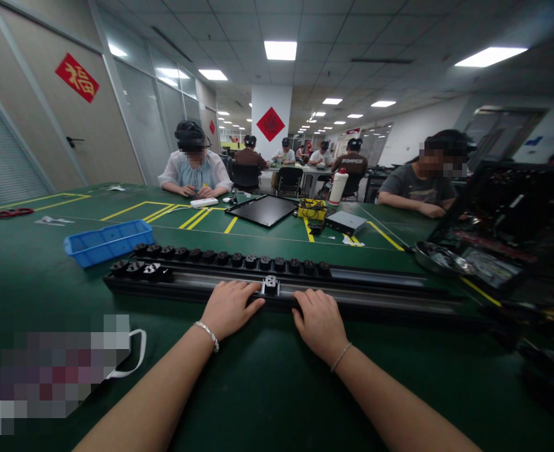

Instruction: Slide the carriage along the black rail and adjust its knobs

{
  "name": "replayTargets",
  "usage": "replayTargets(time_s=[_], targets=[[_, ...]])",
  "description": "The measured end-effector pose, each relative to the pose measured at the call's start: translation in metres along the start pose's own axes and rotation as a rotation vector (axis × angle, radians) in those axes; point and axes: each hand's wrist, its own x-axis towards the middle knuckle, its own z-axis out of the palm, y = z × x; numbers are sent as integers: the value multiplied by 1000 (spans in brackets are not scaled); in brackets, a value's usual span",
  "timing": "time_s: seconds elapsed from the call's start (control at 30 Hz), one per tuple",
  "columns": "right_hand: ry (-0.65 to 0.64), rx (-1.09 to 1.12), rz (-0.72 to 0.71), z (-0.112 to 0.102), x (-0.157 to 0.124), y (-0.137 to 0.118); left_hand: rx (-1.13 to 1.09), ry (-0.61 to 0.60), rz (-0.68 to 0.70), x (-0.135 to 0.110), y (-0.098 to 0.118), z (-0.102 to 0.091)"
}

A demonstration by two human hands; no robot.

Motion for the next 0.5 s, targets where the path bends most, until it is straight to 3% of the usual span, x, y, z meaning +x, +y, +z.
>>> replayTargets(time_s=[0.2, 0.5], targets=[[36, 41, -57, 4, 1, -7, 14, 7, 18, -1, -1, 1], [-47, 76, -117, 1, 8, -18, 23, 3, 7, 1, -1, 2]])
